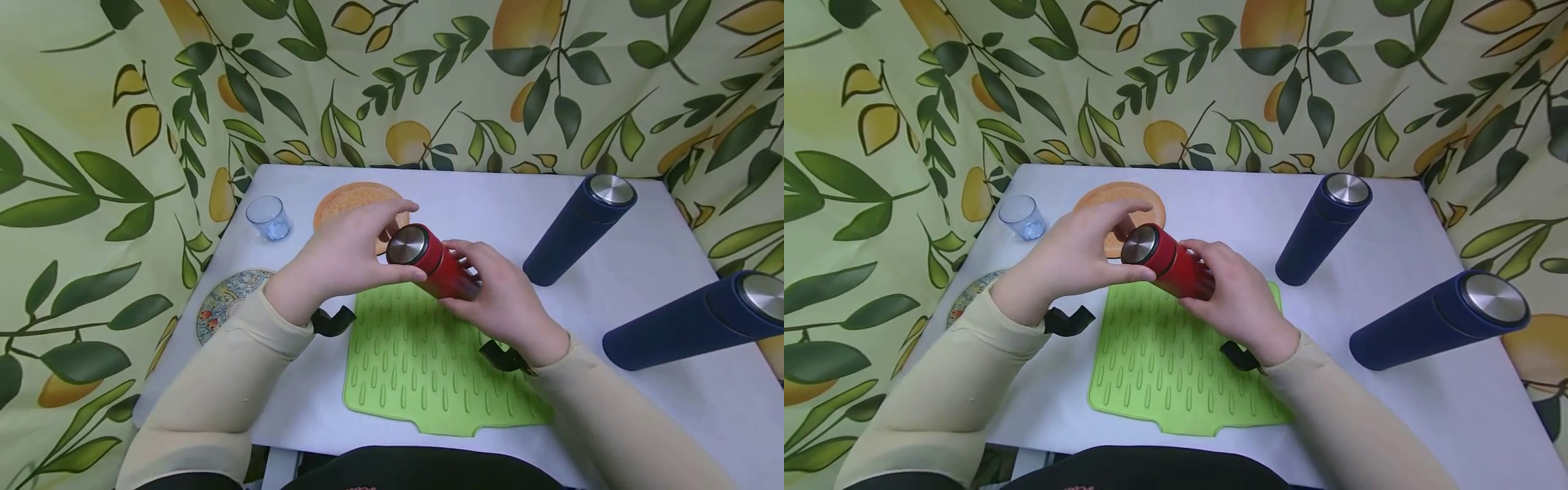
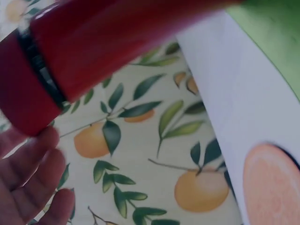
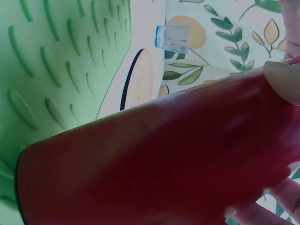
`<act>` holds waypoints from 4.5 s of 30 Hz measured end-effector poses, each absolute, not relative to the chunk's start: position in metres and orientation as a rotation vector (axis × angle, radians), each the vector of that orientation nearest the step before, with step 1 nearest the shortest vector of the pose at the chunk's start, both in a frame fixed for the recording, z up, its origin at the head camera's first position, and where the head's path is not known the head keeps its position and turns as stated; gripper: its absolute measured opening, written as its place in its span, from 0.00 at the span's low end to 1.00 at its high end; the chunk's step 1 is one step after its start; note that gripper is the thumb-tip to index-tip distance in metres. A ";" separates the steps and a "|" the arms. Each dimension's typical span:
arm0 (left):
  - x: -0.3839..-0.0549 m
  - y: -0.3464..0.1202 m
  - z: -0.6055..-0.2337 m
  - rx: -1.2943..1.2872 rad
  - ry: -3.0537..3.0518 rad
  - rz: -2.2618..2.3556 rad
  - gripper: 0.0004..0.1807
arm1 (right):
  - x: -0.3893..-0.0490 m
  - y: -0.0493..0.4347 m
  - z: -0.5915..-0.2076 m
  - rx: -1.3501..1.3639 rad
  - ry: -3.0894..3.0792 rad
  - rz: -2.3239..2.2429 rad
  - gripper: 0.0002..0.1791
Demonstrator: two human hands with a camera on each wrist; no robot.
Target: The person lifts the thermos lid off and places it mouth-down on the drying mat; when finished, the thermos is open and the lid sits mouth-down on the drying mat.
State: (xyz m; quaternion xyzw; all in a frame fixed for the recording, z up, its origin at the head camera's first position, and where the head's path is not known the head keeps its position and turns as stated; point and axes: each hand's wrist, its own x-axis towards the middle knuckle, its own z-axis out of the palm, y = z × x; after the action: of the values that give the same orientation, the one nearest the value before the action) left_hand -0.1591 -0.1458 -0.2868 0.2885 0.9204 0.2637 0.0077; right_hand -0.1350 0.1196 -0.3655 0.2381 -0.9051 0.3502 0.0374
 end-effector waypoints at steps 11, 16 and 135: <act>-0.158 -0.158 -0.287 1.319 2.686 0.913 0.40 | -0.136 0.119 -0.367 0.751 -2.769 0.978 0.47; -0.158 -0.160 -0.286 1.421 2.602 0.906 0.31 | -0.136 0.119 -0.367 0.755 -2.770 0.965 0.46; -0.147 -0.159 -0.296 1.323 2.834 0.716 0.34 | -0.125 0.119 -0.376 0.802 -2.615 0.780 0.45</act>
State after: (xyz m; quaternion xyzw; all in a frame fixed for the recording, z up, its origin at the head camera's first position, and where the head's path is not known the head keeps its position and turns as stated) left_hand -0.1468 -0.1592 -0.2962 0.4121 0.8827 0.2231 -0.0335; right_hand -0.1251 0.1188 -0.3764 0.2790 -0.9092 0.2712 0.1480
